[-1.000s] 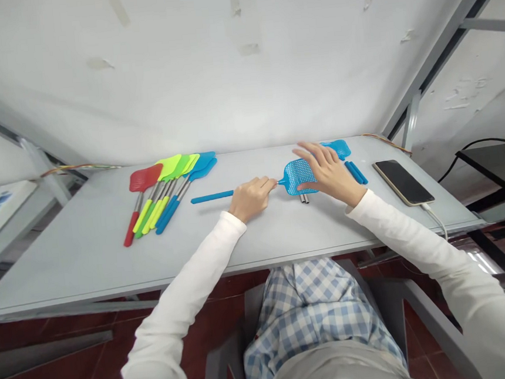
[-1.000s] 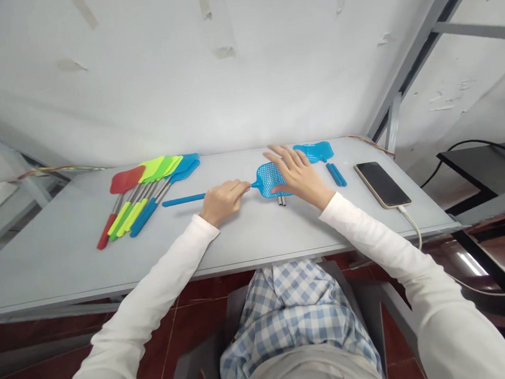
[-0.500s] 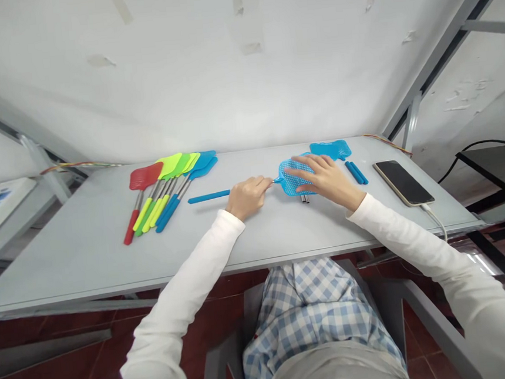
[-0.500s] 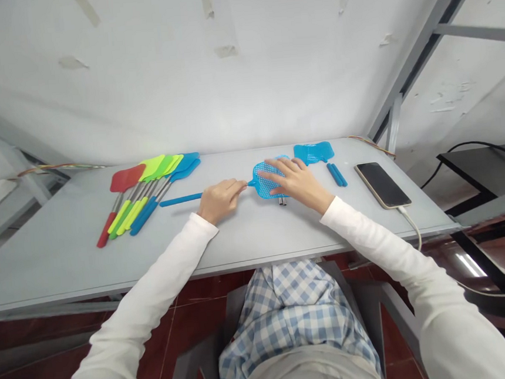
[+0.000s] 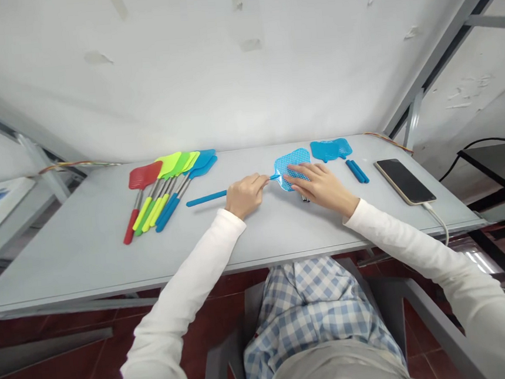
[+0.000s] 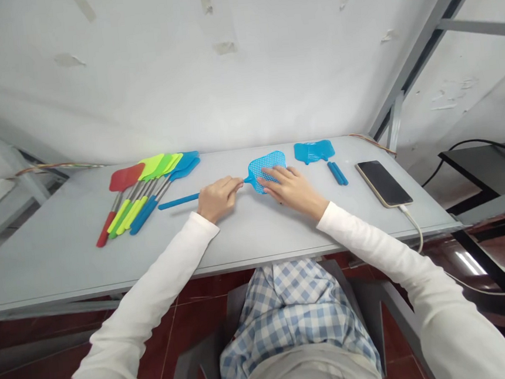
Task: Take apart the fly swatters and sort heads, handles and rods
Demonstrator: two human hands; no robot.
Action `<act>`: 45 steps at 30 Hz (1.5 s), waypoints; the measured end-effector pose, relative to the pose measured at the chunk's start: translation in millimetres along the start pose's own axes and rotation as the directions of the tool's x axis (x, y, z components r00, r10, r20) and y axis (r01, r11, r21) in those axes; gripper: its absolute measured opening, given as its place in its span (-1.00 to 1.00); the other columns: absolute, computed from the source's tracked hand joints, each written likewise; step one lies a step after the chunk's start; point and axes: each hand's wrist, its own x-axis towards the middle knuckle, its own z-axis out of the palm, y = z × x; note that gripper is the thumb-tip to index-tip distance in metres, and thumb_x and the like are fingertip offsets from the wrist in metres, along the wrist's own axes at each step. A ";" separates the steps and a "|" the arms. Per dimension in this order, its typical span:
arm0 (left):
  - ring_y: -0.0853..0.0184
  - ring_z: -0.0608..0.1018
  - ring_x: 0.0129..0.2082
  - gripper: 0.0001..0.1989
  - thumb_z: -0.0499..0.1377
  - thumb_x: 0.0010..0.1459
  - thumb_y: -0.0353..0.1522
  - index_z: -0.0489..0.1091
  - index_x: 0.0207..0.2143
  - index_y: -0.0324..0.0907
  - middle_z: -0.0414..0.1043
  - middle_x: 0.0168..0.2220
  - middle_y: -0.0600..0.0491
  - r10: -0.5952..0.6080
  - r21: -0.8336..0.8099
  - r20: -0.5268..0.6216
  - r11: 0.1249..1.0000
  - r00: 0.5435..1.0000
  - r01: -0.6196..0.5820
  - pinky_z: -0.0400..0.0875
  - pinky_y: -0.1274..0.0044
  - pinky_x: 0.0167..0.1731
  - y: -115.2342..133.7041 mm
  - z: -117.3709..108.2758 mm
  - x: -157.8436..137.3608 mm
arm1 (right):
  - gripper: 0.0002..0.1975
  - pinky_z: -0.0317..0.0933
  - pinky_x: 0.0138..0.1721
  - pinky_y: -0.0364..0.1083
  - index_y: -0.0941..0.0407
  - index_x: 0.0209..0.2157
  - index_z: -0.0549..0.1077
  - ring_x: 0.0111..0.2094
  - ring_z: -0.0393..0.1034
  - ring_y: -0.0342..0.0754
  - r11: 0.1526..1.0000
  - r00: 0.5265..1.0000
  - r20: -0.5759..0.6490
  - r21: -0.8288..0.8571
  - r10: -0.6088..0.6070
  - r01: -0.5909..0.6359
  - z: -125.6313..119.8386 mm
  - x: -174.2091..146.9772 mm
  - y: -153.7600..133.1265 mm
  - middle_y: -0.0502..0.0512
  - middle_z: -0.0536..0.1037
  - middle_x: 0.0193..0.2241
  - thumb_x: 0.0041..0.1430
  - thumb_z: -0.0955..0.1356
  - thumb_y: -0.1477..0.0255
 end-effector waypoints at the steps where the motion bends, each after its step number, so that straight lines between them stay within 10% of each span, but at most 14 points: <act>1: 0.31 0.52 -0.38 -0.66 -0.07 0.34 -0.33 0.51 -0.18 -0.12 0.53 -0.40 0.00 0.030 0.012 0.011 0.999 0.999 -0.030 0.11 0.49 -0.52 2.3 0.4 -0.3 | -0.59 0.14 0.08 0.10 0.09 0.17 0.35 0.18 0.23 0.14 1.000 1.000 0.003 0.003 0.014 -0.014 -1.8 1.8 6.3 0.20 0.32 0.23 0.36 0.19 0.32; 5: 0.32 0.49 -0.43 -0.65 -0.08 0.33 -0.37 0.51 -0.19 -0.12 0.50 -0.45 0.00 0.109 0.029 0.033 0.994 0.994 -0.110 0.10 0.48 -0.52 11.8 0.7 1.2 | -0.39 0.00 0.19 0.21 0.21 0.21 0.25 0.21 0.18 0.23 0.999 0.999 -0.007 -0.009 0.049 -0.049 -11.0 18.0 29.0 0.35 0.35 0.18 0.21 0.36 0.22; 9: 0.33 0.51 -0.39 -0.67 -0.08 0.34 -0.35 0.50 -0.18 -0.11 0.52 -0.40 0.01 0.006 -0.024 -0.033 1.000 0.999 -0.007 0.12 0.49 -0.52 9.2 0.0 3.5 | -0.76 0.04 0.11 0.16 0.13 -0.03 0.42 -0.03 0.37 0.10 0.998 0.999 -0.036 -0.044 0.038 -0.039 -11.6 24.9 22.3 0.22 0.55 -0.11 0.31 0.25 0.42; 12: 0.33 0.53 -0.33 -0.66 -0.09 0.35 -0.31 0.49 -0.17 -0.11 0.54 -0.33 0.00 -0.080 -0.050 -0.074 0.996 0.994 0.076 0.14 0.50 -0.50 1.6 -0.2 3.0 | -0.68 0.09 -0.01 0.05 0.14 -0.04 0.42 -0.07 0.36 0.03 0.998 0.996 -0.087 -0.069 0.007 -0.013 -6.1 15.5 6.2 0.22 0.53 -0.06 0.34 0.12 0.58; 18: 0.31 0.50 -0.39 -0.65 -0.08 0.34 -0.32 0.51 -0.18 -0.10 0.51 -0.40 -0.01 0.060 -0.018 0.071 0.998 0.996 -0.059 0.14 0.48 -0.50 5.1 2.1 0.7 | -0.62 0.11 0.02 0.08 0.14 -0.14 0.46 0.06 0.28 0.13 0.993 0.999 -0.009 0.109 -0.037 0.038 -5.8 5.5 4.7 0.27 0.46 0.06 0.33 0.20 0.17; 25: 0.30 0.47 -0.40 -0.65 -0.10 0.32 -0.39 0.49 -0.13 -0.09 0.47 -0.41 -0.03 0.079 0.022 0.095 0.996 0.992 -0.081 0.14 0.46 -0.50 15.0 1.6 0.4 | -0.53 -0.04 0.13 0.16 0.15 0.08 0.34 0.09 0.26 0.17 0.981 0.984 0.176 0.182 0.032 -0.064 -6.1 35.5 17.0 0.29 0.44 0.04 0.28 0.25 0.13; 32: 0.30 0.48 -0.38 -0.64 -0.13 0.36 -0.30 0.47 -0.13 -0.09 0.48 -0.36 -0.02 -0.067 0.046 0.077 0.997 0.995 0.064 0.08 0.47 -0.52 9.6 0.1 3.2 | -0.69 0.03 -0.09 0.02 0.13 -0.14 0.42 -0.17 0.32 0.04 0.997 0.999 0.026 -0.079 0.023 -0.021 -7.4 28.1 -14.1 0.21 0.51 -0.18 0.34 0.10 0.57; 45: 0.32 0.49 -0.39 -0.63 -0.13 0.37 -0.26 0.46 -0.13 -0.09 0.47 -0.37 -0.03 -0.016 -0.062 0.073 0.998 0.997 0.020 0.12 0.49 -0.51 11.7 -0.1 1.8 | -0.43 -0.08 0.16 0.20 0.19 0.08 0.31 0.10 0.21 0.22 0.993 0.996 0.083 0.107 0.041 -0.050 -10.0 42.6 5.4 0.36 0.40 0.04 0.25 0.24 0.04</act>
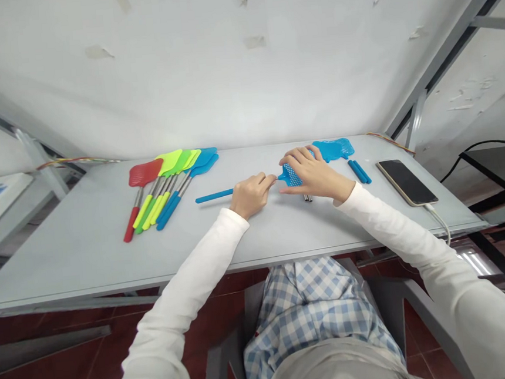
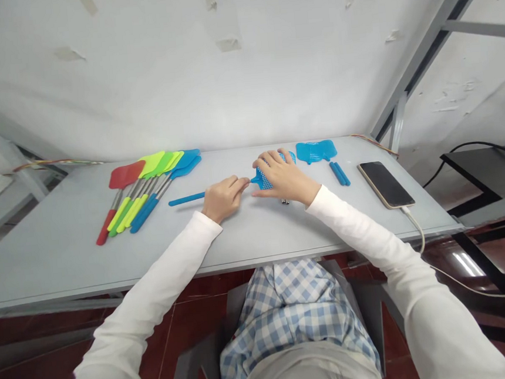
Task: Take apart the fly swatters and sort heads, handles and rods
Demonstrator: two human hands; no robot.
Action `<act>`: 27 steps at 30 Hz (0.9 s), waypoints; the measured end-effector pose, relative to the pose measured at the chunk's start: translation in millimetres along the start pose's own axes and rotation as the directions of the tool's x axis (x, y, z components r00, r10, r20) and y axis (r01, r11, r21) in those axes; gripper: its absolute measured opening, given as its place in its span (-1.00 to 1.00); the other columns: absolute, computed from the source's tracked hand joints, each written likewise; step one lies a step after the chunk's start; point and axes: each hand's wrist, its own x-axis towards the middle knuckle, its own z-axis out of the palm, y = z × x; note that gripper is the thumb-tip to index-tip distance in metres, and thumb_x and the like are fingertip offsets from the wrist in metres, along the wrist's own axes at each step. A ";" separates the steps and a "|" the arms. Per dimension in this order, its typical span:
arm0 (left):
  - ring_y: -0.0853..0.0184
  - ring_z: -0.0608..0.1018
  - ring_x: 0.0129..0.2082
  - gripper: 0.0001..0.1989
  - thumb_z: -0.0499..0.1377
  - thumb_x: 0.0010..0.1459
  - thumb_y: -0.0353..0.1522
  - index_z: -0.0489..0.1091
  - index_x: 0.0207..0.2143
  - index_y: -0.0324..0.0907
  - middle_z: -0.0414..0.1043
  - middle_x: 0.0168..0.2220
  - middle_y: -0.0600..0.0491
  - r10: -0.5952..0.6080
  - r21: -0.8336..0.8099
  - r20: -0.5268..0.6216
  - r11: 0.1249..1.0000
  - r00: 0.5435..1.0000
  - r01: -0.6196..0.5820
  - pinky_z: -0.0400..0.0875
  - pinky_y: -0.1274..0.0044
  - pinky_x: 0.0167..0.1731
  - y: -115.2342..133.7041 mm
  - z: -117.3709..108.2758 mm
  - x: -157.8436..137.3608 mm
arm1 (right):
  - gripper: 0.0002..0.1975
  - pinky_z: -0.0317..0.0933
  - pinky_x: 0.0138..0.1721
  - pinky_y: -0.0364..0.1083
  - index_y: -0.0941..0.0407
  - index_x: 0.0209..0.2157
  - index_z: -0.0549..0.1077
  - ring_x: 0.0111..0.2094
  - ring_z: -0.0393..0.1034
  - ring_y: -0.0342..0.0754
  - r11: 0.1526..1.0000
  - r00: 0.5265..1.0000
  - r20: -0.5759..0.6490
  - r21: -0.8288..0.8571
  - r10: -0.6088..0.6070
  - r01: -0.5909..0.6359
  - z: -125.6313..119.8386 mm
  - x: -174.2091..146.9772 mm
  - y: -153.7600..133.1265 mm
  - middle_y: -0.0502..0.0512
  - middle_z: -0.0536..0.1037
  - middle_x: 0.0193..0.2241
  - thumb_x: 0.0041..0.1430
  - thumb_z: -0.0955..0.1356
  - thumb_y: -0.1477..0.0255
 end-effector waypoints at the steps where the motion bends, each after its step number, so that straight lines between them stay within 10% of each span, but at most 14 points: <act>1: 0.32 0.49 -0.39 -0.63 -0.13 0.36 -0.26 0.46 -0.13 -0.09 0.47 -0.37 -0.03 0.000 0.001 0.001 1.000 1.000 0.000 0.12 0.49 -0.51 -0.3 0.0 0.3 | -0.45 -0.08 0.15 0.21 0.19 0.06 0.32 0.08 0.21 0.23 0.999 1.000 -0.011 -0.028 0.014 -0.014 -0.1 1.4 -1.4 0.37 0.39 0.02 0.22 0.28 0.07; 7: 0.31 0.50 -0.38 -0.61 -0.15 0.38 -0.24 0.46 -0.14 -0.08 0.49 -0.34 -0.02 -0.080 0.033 -0.045 0.996 0.996 0.082 0.07 0.48 -0.53 -7.9 -1.5 0.2 | -0.70 0.08 -0.06 0.05 0.11 -0.08 0.43 -0.13 0.30 0.07 0.988 0.996 -0.091 -0.152 -0.025 0.011 10.9 -10.0 -18.9 0.24 0.49 -0.16 0.36 0.12 0.50; 18: 0.32 0.49 -0.41 -0.59 -0.16 0.37 -0.25 0.48 -0.11 -0.09 0.48 -0.40 -0.04 0.052 0.060 -0.016 0.997 0.999 -0.051 0.15 0.49 -0.49 6.7 0.4 -0.6 | -0.41 -0.02 0.13 0.23 0.16 0.12 0.28 0.11 0.24 0.23 0.998 0.999 0.028 0.047 -0.033 0.032 -8.4 -3.9 17.3 0.35 0.41 0.04 0.23 0.25 0.03; 22: 0.32 0.52 -0.39 -0.57 -0.18 0.38 -0.23 0.47 -0.12 -0.10 0.52 -0.35 -0.03 -0.045 0.043 -0.064 0.998 0.997 0.048 0.14 0.50 -0.51 0.9 0.0 0.0 | -0.75 0.05 0.04 0.14 0.14 -0.09 0.41 -0.12 0.35 0.12 0.995 0.999 -0.038 -0.103 -0.007 0.003 -0.9 -2.6 3.1 0.25 0.52 -0.18 0.36 0.18 0.38; 27: 0.31 0.56 -0.23 -0.53 -0.23 0.39 -0.20 0.42 -0.05 -0.14 0.54 -0.16 -0.07 -0.244 -0.078 -0.229 0.970 0.942 0.232 0.21 0.55 -0.44 -17.4 -0.8 0.2 | -0.71 0.11 -0.21 -0.03 0.14 -0.21 0.48 -0.18 0.35 0.00 0.971 0.975 -0.051 -0.114 -0.216 0.209 20.2 -32.6 -21.1 0.21 0.53 -0.11 0.36 0.14 0.53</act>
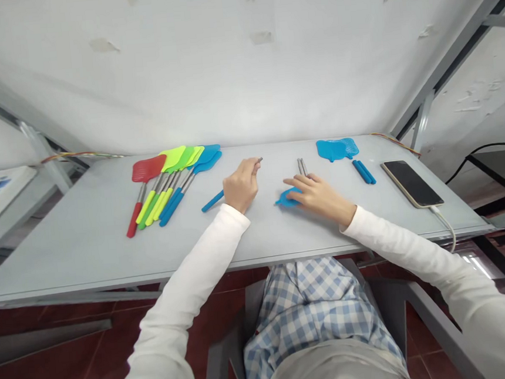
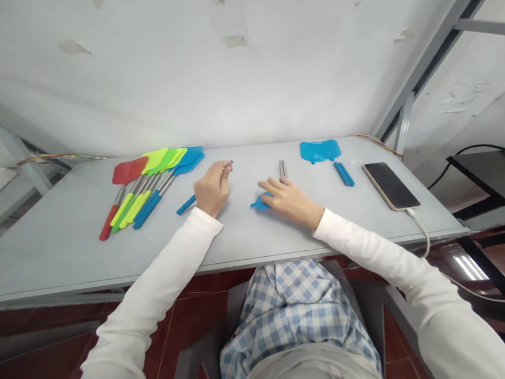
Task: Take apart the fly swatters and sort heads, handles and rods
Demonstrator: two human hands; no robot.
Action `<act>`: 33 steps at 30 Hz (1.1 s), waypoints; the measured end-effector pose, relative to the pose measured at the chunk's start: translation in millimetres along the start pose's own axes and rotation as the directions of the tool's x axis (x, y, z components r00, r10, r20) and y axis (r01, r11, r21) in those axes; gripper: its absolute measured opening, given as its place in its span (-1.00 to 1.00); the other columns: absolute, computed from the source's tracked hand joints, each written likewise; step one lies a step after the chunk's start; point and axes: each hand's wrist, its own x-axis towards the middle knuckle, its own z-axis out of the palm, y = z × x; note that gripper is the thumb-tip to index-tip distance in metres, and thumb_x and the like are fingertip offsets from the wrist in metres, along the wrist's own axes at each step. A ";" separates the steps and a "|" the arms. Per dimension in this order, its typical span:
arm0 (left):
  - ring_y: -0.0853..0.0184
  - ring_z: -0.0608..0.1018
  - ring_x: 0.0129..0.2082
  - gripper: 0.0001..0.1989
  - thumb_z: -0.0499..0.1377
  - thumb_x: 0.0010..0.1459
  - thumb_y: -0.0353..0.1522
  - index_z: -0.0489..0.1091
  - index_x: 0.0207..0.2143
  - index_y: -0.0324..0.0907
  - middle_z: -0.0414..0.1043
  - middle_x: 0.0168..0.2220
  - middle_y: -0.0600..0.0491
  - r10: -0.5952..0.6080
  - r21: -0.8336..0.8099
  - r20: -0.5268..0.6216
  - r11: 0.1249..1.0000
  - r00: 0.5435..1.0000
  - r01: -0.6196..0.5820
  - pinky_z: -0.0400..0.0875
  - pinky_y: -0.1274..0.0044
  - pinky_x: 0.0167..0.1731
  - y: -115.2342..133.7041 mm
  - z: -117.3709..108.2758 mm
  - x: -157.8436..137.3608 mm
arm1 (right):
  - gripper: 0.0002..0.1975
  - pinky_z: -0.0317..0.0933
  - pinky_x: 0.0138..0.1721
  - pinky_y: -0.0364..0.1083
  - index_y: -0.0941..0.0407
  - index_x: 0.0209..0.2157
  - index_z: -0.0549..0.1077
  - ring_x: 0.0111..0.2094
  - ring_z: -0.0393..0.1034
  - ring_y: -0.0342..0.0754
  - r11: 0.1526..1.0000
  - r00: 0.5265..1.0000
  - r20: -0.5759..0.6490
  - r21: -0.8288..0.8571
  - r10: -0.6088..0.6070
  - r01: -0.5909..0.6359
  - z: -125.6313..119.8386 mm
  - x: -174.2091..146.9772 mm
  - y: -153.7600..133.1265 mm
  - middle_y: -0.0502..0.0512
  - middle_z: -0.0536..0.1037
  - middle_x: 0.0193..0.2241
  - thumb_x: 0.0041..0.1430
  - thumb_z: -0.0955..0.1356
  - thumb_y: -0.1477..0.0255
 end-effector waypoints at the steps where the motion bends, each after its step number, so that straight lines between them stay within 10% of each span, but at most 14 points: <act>1: 0.31 0.56 -0.24 -0.52 -0.24 0.39 -0.19 0.42 -0.05 -0.14 0.54 -0.16 -0.08 -0.013 -0.005 -0.016 1.000 1.000 0.013 0.21 0.54 -0.44 -2.3 -0.4 0.5 | -0.70 0.11 -0.25 -0.05 0.15 -0.21 0.48 -0.23 0.36 -0.03 1.000 1.000 0.002 0.013 -0.018 0.018 -0.2 -5.2 -1.4 0.18 0.55 -0.17 0.37 0.14 0.52; 10: 0.38 0.53 -0.37 -0.56 -0.20 0.38 -0.20 0.43 -0.15 -0.16 0.54 -0.27 -0.03 0.052 -0.068 -0.034 0.996 0.998 -0.054 0.18 0.57 -0.48 5.3 -4.3 -2.7 | -0.63 0.07 -0.13 0.03 0.01 0.01 0.44 -0.18 0.32 0.04 0.956 0.940 -0.175 0.059 0.292 -0.286 -36.2 -6.9 59.3 0.13 0.54 -0.22 0.39 0.11 0.26; 24: 0.52 0.29 -0.67 -0.78 0.11 0.06 -0.26 0.24 -0.58 -0.16 0.28 -0.67 0.19 0.048 -0.209 -0.018 0.977 0.999 -0.051 0.07 0.64 -0.58 21.8 -4.1 -5.8 | -0.66 0.15 0.07 0.15 0.02 -0.19 0.61 0.05 0.31 0.15 0.841 0.842 0.041 0.047 0.538 -0.539 31.4 -48.0 154.2 0.14 0.54 -0.01 0.25 0.20 0.47; 33: 0.55 0.08 -0.76 -0.88 0.13 0.02 -0.29 0.24 -0.47 -0.13 0.02 -0.75 0.31 -0.051 -0.714 -0.053 0.700 0.997 -0.002 0.02 0.64 -0.65 13.3 -16.2 7.2 | -0.45 0.17 0.20 0.13 0.12 -0.12 0.58 0.12 0.36 0.08 0.659 0.748 0.288 0.355 0.598 -0.664 50.5 -71.0 169.2 0.15 0.49 0.08 -0.08 0.19 0.75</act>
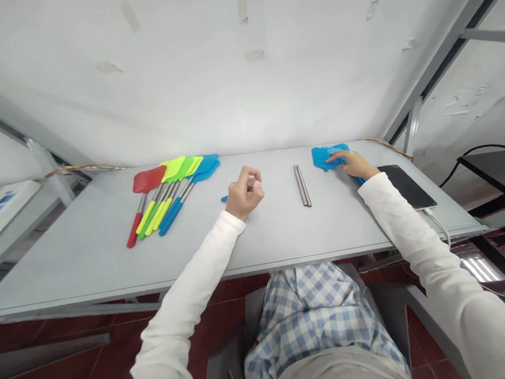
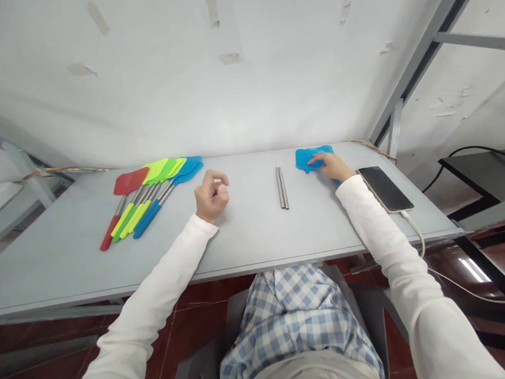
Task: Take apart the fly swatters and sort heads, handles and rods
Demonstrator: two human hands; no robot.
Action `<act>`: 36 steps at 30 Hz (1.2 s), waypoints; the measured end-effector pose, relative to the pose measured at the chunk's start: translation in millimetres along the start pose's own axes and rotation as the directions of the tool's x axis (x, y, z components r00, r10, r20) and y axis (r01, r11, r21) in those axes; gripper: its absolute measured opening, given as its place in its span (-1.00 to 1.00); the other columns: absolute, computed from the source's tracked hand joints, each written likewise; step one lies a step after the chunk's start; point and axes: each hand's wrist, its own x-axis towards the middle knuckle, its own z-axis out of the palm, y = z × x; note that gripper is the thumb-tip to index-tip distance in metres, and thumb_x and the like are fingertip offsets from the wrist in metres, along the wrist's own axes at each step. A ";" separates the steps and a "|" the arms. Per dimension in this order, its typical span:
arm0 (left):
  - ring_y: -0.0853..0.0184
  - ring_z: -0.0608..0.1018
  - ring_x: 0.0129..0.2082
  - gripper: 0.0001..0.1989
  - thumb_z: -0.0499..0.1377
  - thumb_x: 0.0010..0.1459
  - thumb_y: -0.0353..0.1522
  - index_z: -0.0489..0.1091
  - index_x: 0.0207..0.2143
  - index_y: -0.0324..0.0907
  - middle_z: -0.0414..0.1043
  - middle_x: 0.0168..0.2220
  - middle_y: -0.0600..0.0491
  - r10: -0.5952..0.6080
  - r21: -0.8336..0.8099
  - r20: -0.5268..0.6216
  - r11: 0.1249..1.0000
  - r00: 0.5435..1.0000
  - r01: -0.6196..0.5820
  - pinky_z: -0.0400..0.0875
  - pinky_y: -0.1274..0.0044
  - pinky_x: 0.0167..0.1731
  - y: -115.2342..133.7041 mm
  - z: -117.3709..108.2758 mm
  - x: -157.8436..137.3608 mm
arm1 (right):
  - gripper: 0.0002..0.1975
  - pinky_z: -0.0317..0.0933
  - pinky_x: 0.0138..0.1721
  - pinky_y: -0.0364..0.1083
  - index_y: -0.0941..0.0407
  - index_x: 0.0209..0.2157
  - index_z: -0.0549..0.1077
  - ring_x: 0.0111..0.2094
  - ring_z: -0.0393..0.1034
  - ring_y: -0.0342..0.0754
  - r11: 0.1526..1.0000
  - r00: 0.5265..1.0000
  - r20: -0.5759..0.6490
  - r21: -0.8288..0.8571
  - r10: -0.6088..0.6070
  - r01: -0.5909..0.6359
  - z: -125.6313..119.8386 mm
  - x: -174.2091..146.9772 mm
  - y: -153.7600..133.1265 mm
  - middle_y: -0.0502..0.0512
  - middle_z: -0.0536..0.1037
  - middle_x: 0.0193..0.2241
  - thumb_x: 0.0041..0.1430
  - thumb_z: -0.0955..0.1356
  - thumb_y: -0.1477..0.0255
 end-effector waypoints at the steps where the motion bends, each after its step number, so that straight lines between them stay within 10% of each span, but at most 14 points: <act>1: 0.55 0.08 -0.76 -0.85 0.14 0.03 -0.27 0.25 -0.48 -0.13 0.04 -0.74 0.30 -0.034 -0.085 -0.061 0.996 0.998 0.029 0.00 0.63 -0.66 1.9 0.0 4.0 | -0.44 0.17 0.20 0.13 0.12 -0.12 0.58 0.13 0.35 0.08 1.000 1.000 0.009 0.017 0.011 -0.011 0.5 -0.2 0.9 0.15 0.49 0.08 -0.09 0.18 0.75; 5: 0.56 -0.03 -0.79 -0.70 0.08 0.16 -0.16 0.15 -0.53 -0.12 -0.11 -0.73 0.29 -0.290 -0.523 -0.257 0.844 0.922 0.119 -0.14 0.63 -0.72 20.5 4.0 28.8 | -0.53 0.11 0.21 0.17 0.14 -0.18 0.58 0.18 0.27 0.12 0.998 0.998 -0.061 0.054 0.030 -0.026 2.8 0.3 -12.9 0.19 0.49 0.07 -0.04 0.19 0.70; 10: 0.54 -0.09 -0.79 -0.60 -0.05 0.28 -0.10 0.08 -0.53 -0.12 -0.26 -0.72 0.28 -0.568 -0.822 -0.020 0.478 0.823 0.309 -0.17 0.67 -0.77 43.8 21.1 55.5 | -0.67 0.24 0.06 0.10 0.12 -0.08 0.50 0.02 0.37 0.06 0.943 0.981 -0.046 0.272 -0.186 0.191 10.3 -16.7 -93.8 0.21 0.52 -0.04 0.27 0.20 0.33; 14: 0.53 0.15 -0.74 -0.62 -0.02 0.29 -0.09 0.21 -0.47 -0.15 -0.04 -0.68 0.25 -0.606 -0.816 0.080 0.416 0.791 0.402 0.11 0.68 -0.70 45.6 48.4 55.4 | -0.59 0.29 -0.17 -0.04 0.12 -0.04 0.43 -0.20 0.42 -0.04 0.835 0.956 0.072 0.509 -0.285 0.210 19.9 -35.7 -166.0 0.14 0.54 -0.20 0.27 0.23 0.14; 21: 0.32 0.47 0.01 -0.59 -0.04 0.30 -0.08 0.26 0.06 -0.09 0.37 0.02 -0.03 -0.428 -0.456 0.218 0.750 0.877 0.479 0.32 0.43 0.02 19.8 52.4 30.0 | -0.61 0.26 -0.28 -0.07 0.12 -0.23 0.46 -0.35 0.38 -0.08 0.648 0.991 -0.062 0.751 -0.122 0.127 27.9 -27.3 -185.6 0.07 0.52 -0.35 0.12 0.35 0.07; 25: 0.32 0.53 -0.17 -0.57 0.07 0.24 -0.14 0.22 0.10 -0.10 0.31 0.10 -0.08 -0.373 -0.179 0.459 0.851 0.806 0.495 0.41 0.41 -0.12 10.3 39.9 4.0 | -0.54 0.18 0.05 0.03 0.05 -0.09 0.47 0.01 0.36 0.04 0.497 0.994 -0.113 0.862 -0.001 0.098 23.7 -26.2 -180.7 0.11 0.54 -0.08 0.07 0.38 0.06; 27: 0.30 0.52 -0.19 -0.65 0.05 0.27 -0.23 0.26 0.07 -0.14 0.35 0.02 -0.08 -0.339 0.042 0.403 0.935 0.850 0.353 0.41 0.43 -0.17 12.4 38.2 -6.7 | -0.55 0.08 0.16 0.07 0.01 -0.07 0.46 0.14 0.26 0.05 0.428 0.994 -0.088 0.902 0.062 0.053 18.5 -27.3 -179.7 0.07 0.51 0.00 0.09 0.34 0.06; 32: 0.20 0.50 -0.13 -0.63 -0.14 0.37 -0.29 0.26 0.13 -0.14 0.39 -0.09 -0.13 -0.280 0.594 0.340 0.804 0.898 0.026 0.33 0.50 -0.30 24.8 44.6 -20.4 | -0.52 0.32 -0.20 -0.01 0.05 -0.55 0.22 -0.30 0.41 -0.03 0.090 0.942 0.029 0.994 0.335 -0.063 3.6 -24.1 -176.2 0.02 0.38 -0.57 0.12 0.23 -0.08; 36: 0.27 0.49 -0.38 -0.65 -0.15 0.37 -0.19 0.30 -0.03 -0.16 0.40 -0.32 -0.06 -0.325 0.614 0.443 0.789 0.836 -0.018 0.19 0.54 -0.45 35.9 52.2 -26.0 | -0.38 0.04 -0.66 -0.16 0.07 -0.63 -0.18 -0.72 -0.17 -0.21 -0.130 0.880 0.071 0.991 0.470 -0.011 6.1 -21.2 -181.1 -0.16 -0.18 -0.76 0.18 0.24 -0.02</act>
